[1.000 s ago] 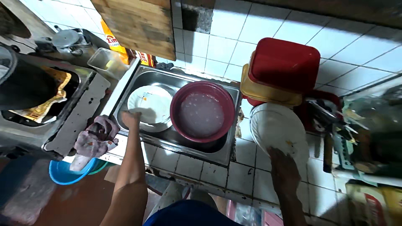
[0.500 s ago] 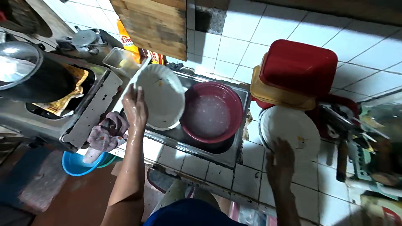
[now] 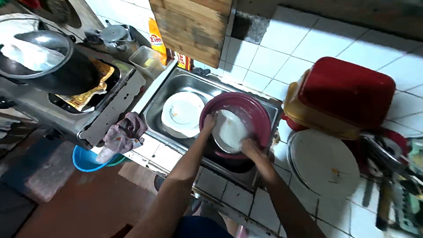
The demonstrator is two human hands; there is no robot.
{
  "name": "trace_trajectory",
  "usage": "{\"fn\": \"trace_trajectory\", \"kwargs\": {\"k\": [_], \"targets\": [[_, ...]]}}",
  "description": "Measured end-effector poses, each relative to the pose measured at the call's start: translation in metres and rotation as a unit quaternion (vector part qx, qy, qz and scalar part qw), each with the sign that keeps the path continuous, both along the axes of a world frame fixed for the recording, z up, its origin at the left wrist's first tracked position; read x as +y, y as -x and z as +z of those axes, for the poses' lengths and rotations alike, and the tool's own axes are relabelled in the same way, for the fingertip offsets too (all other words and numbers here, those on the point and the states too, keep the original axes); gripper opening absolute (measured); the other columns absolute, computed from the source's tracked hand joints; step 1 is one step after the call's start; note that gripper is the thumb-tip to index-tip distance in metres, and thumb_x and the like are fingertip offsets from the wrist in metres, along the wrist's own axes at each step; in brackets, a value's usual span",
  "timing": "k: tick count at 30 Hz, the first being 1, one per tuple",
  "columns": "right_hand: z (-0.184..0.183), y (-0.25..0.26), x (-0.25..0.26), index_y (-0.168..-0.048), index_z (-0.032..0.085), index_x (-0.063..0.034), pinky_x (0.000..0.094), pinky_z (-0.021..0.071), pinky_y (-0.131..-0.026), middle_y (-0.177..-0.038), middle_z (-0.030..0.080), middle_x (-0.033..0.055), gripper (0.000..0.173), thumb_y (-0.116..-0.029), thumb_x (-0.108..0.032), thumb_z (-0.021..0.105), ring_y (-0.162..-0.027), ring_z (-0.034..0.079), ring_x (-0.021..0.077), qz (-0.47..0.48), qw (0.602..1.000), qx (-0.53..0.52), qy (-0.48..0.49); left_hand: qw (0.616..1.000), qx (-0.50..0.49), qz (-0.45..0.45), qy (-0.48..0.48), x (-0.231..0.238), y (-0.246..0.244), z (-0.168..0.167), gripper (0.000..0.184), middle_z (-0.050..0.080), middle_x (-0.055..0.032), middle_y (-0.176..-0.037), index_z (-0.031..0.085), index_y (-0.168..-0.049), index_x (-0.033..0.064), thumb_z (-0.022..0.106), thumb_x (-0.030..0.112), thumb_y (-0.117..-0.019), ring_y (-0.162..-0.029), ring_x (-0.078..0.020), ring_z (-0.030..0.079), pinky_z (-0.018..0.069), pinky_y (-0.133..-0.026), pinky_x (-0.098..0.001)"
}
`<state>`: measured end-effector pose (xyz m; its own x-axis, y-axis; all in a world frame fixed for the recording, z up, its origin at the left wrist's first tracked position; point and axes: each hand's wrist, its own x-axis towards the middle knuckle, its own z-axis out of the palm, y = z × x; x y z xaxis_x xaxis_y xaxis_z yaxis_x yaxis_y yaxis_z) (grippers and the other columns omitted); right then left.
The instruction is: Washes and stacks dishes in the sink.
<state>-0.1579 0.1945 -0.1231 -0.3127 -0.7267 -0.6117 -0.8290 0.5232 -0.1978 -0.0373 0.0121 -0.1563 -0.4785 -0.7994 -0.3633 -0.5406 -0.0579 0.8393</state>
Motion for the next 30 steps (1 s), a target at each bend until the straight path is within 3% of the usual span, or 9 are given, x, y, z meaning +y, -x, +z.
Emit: {"fn": "trace_trajectory", "kwargs": {"k": [4, 9, 13, 16, 22, 24, 26, 28, 30], "targets": [[-0.039, 0.015, -0.038, -0.149, 0.042, 0.0093, 0.0616, 0.0364, -0.115, -0.152, 0.040, 0.0351, 0.049, -0.1008, 0.003, 0.048, -0.143, 0.039, 0.0506, -0.090, 0.989, 0.110, 0.031, 0.977, 0.102, 0.074, -0.171, 0.005, 0.001, -0.032, 0.051, 0.052, -0.0260, -0.145, 0.049, -0.145, -0.0045, 0.041, 0.034, -0.1122, -0.134, -0.0339, 0.051, 0.0395, -0.113, -0.0500], [-0.048, -0.032, -0.038, -0.162, 0.025, -0.0028, 0.0671, 0.0251, -0.119, -0.168, 0.017, 0.0253, 0.057, -0.1090, -0.020, 0.037, -0.155, 0.016, 0.0469, 0.005, 0.998, -0.015, 0.064, 0.979, 0.079, 0.084, -0.168, -0.001, 0.008, -0.058, 0.048, 0.055, -0.0255, -0.143, 0.053, -0.142, -0.0017, 0.047, 0.034, -0.1101, -0.131, -0.0369, 0.053, 0.0419, -0.110, -0.0544], [-0.029, 0.005, -0.006, -0.151, 0.047, 0.0010, 0.0678, 0.0210, -0.120, -0.160, 0.038, 0.0250, 0.059, -0.1090, -0.040, 0.041, -0.151, 0.029, 0.0451, 0.055, 0.997, 0.013, 0.059, 0.977, 0.101, 0.072, -0.173, 0.005, 0.007, -0.051, 0.045, 0.053, -0.0259, -0.146, 0.050, -0.144, -0.0048, 0.045, 0.025, -0.1106, -0.136, -0.0348, 0.050, 0.0387, -0.115, -0.0496], [-0.045, 0.032, -0.039, -0.159, 0.025, 0.0077, 0.0612, 0.0033, -0.125, -0.167, 0.014, 0.0307, 0.076, -0.1090, -0.049, 0.035, -0.157, 0.006, 0.0444, -0.037, 0.996, 0.081, 0.030, 0.977, 0.093, 0.087, -0.171, 0.014, 0.010, -0.041, 0.045, 0.050, -0.0283, -0.148, 0.048, -0.145, -0.0083, 0.041, 0.022, -0.1118, -0.140, -0.0365, 0.047, 0.0347, -0.118, -0.0497], [-0.063, -0.030, -0.107, -0.148, 0.048, 0.0068, 0.0528, 0.0283, -0.122, -0.152, 0.046, 0.0291, 0.048, -0.1086, -0.020, 0.044, -0.146, 0.040, 0.0429, -0.102, 0.992, -0.020, 0.075, 0.974, 0.057, 0.079, -0.203, 0.006, 0.017, -0.042, 0.042, 0.051, -0.0312, -0.145, 0.048, -0.142, -0.0104, 0.043, 0.016, -0.1109, -0.135, -0.0383, 0.049, 0.0379, -0.114, -0.0495], [-0.065, -0.042, -0.088, -0.150, 0.043, 0.0081, 0.0562, 0.0118, -0.126, -0.158, 0.039, 0.0286, 0.048, -0.1098, -0.017, 0.038, -0.151, 0.029, 0.0429, -0.039, 0.990, -0.077, 0.116, 0.979, 0.032, 0.041, -0.196, 0.004, 0.017, -0.050, 0.040, 0.053, -0.0324, -0.141, 0.049, -0.140, -0.0125, 0.049, 0.011, -0.1080, -0.132, -0.0388, 0.052, 0.0411, -0.112, -0.0476], [-0.059, -0.039, -0.056, -0.163, 0.025, -0.0041, 0.0664, -0.0022, -0.124, -0.169, 0.021, 0.0198, 0.058, -0.1123, -0.032, 0.028, -0.158, 0.010, 0.0396, 0.051, 0.991, -0.073, 0.103, 0.983, 0.003, 0.010, -0.185, 0.002, 0.015, -0.042, 0.041, 0.051, -0.0314, -0.145, 0.047, -0.143, -0.0115, 0.048, 0.011, -0.1087, -0.136, -0.0382, 0.050, 0.0385, -0.115, -0.0464], [-0.053, -0.015, -0.024, -0.164, 0.026, -0.0141, 0.0761, -0.0006, -0.118, -0.170, 0.021, 0.0184, 0.065, -0.1095, -0.050, 0.031, -0.157, 0.007, 0.0448, 0.068, 0.993, -0.018, 0.091, 0.978, 0.005, 0.025, -0.208, 0.004, 0.008, -0.020, 0.044, 0.044, -0.0288, -0.152, 0.040, -0.148, -0.0095, 0.039, 0.016, -0.1126, -0.140, -0.0353, 0.046, 0.0364, -0.116, -0.0430], [-0.048, 0.020, -0.021, -0.162, 0.029, -0.0052, 0.0749, -0.0024, -0.119, -0.169, 0.019, 0.0234, 0.079, -0.1053, -0.061, 0.034, -0.157, 0.003, 0.0472, 0.033, 0.997, 0.037, 0.058, 0.994, 0.046, 0.028, -0.096, 0.015, 0.001, -0.041, 0.046, 0.054, -0.0353, -0.139, 0.048, -0.140, -0.0142, 0.041, 0.021, -0.1116, -0.128, -0.0419, 0.055, 0.0469, -0.107, -0.0457]]}}
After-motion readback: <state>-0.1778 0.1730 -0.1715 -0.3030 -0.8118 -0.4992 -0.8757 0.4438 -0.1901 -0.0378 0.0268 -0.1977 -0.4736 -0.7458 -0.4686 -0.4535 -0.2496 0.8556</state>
